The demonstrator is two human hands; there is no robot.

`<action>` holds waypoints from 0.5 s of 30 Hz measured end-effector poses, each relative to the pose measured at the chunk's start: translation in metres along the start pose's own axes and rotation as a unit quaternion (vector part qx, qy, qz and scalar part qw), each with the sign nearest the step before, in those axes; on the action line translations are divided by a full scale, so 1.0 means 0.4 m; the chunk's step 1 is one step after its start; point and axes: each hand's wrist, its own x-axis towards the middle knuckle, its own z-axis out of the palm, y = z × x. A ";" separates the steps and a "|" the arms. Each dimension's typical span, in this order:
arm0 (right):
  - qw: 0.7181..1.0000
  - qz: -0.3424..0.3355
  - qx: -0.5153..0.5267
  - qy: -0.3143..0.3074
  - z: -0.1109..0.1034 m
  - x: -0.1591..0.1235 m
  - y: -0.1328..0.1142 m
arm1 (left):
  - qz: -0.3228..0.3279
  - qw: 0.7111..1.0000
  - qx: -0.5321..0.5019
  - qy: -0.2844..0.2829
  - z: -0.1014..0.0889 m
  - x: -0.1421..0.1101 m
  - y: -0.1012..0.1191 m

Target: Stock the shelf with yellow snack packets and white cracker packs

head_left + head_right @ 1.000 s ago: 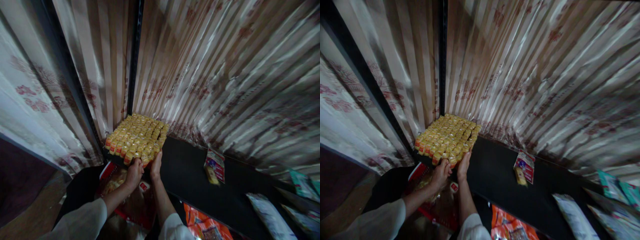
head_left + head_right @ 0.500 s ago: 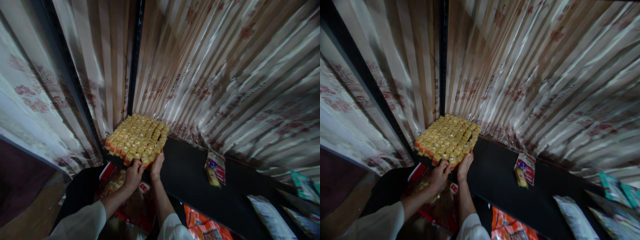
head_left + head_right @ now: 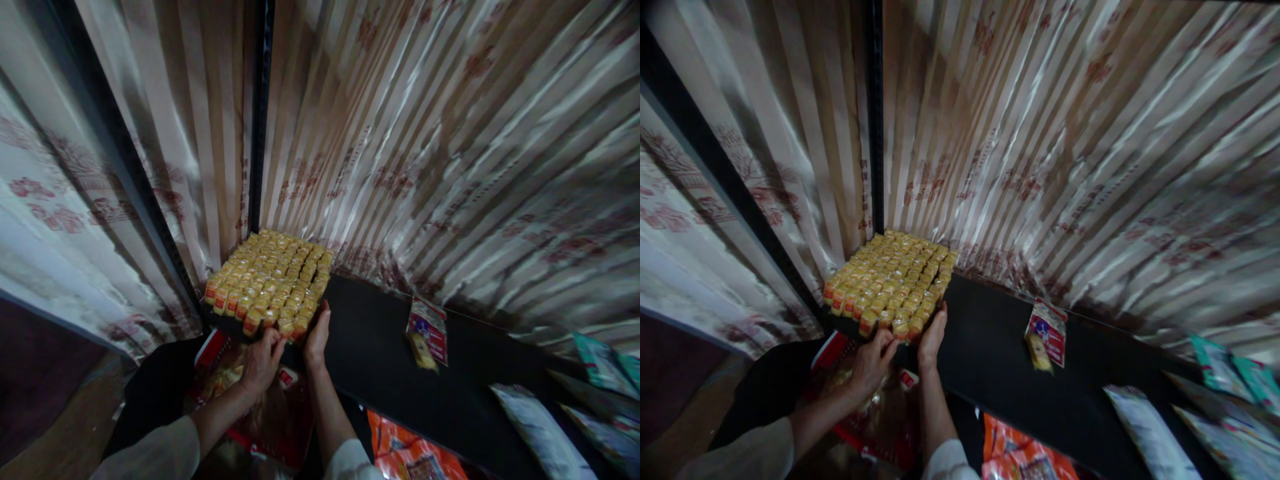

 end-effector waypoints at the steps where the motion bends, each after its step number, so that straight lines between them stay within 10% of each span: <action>1: 1.000 0.008 0.007 0.008 -0.003 0.007 -0.003 | 0.038 0.999 0.022 0.014 -0.006 -0.002 0.006; 5: 0.999 0.042 0.021 0.000 -0.011 0.046 -0.019 | 0.220 0.969 0.097 0.057 -0.035 0.006 0.040; 9: 0.995 0.072 0.054 -0.033 -0.001 0.082 -0.032 | 0.326 0.933 0.150 -0.020 -0.034 0.013 0.037; 15: 0.985 0.101 0.123 -0.069 0.038 0.091 -0.044 | 0.331 0.919 0.186 -0.108 0.013 -0.004 -0.032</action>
